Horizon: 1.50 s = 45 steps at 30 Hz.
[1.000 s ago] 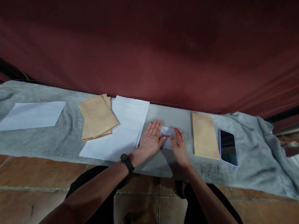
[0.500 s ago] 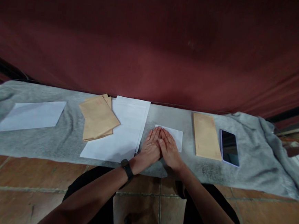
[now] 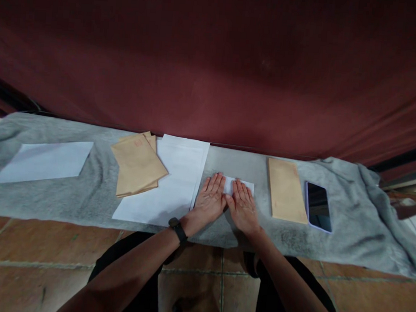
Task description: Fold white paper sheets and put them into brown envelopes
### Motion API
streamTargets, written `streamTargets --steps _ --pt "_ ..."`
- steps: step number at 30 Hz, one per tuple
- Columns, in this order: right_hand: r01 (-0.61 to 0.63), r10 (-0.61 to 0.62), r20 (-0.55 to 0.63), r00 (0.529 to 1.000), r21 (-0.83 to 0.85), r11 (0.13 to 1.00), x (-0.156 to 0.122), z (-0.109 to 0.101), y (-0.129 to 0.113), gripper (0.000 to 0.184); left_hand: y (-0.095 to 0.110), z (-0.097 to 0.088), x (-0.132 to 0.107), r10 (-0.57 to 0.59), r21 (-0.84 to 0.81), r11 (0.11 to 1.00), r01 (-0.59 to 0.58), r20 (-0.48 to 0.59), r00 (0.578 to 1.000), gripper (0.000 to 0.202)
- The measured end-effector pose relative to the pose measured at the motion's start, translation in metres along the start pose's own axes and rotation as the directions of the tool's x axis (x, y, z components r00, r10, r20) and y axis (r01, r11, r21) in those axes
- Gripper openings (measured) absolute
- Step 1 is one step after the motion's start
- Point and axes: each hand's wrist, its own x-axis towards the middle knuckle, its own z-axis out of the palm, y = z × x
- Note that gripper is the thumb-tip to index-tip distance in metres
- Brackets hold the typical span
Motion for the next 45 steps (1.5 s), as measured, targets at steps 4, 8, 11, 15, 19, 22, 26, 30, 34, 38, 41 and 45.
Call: streamTargets --steps 4,8,11,15,19,22,26,30,34,38,41,45 --pt "-0.014 0.011 -0.033 0.999 -0.077 0.997 -0.005 -0.003 0.012 0.064 0.001 -0.002 0.001 -0.006 0.007 1.000 0.006 0.008 1.000 0.062" --pt "-0.015 0.008 -0.044 0.999 -0.169 0.985 -0.011 -0.008 0.023 0.067 0.002 -0.003 0.002 0.021 0.026 0.999 -0.021 0.010 1.000 0.059" --pt "-0.029 0.016 -0.069 0.998 -0.196 0.980 -0.016 -0.011 0.028 0.068 0.003 -0.005 0.003 0.098 0.041 0.994 -0.098 0.013 0.995 0.055" --pt "-0.035 0.019 -0.075 0.997 -0.222 0.974 -0.021 -0.015 0.032 0.069 0.006 -0.009 0.005 0.191 0.043 0.980 -0.192 0.031 0.981 0.051" --pt "-0.036 0.017 -0.075 0.997 -0.261 0.965 -0.024 -0.017 0.034 0.070 0.008 -0.014 0.005 0.277 0.011 0.960 -0.279 0.069 0.958 0.049" --pt "-0.040 0.019 -0.079 0.997 -0.268 0.963 -0.026 -0.017 0.035 0.068 0.008 -0.016 0.004 0.341 -0.030 0.940 -0.340 0.097 0.935 0.048" --pt "-0.053 0.034 -0.071 0.997 -0.285 0.957 -0.029 -0.019 0.037 0.065 0.007 -0.015 0.003 0.346 -0.046 0.938 -0.343 0.095 0.933 0.049" --pt "-0.032 0.005 -0.086 0.996 -0.314 0.949 -0.028 -0.023 0.031 0.061 0.007 -0.014 0.003 0.347 -0.038 0.938 -0.345 0.101 0.932 0.050" --pt "0.155 -0.157 0.014 0.988 -0.262 0.953 -0.027 -0.018 0.015 0.060 0.008 -0.015 0.004 0.362 0.005 0.930 -0.367 0.146 0.921 0.052" --pt "0.196 -0.192 0.042 0.980 -0.260 0.946 -0.031 -0.008 0.004 0.062 0.007 -0.015 0.003 0.359 0.012 0.929 -0.370 0.214 0.908 0.056" --pt "0.158 -0.164 0.007 0.986 -0.317 0.935 -0.034 -0.006 0.005 0.064 0.004 -0.013 0.002 0.313 -0.018 0.948 -0.316 0.199 0.928 0.057" --pt "0.158 -0.181 -0.026 0.983 -0.375 0.914 -0.037 -0.011 0.012 0.067 -0.002 -0.008 0.003 0.194 -0.034 0.981 -0.191 0.155 0.969 0.056"
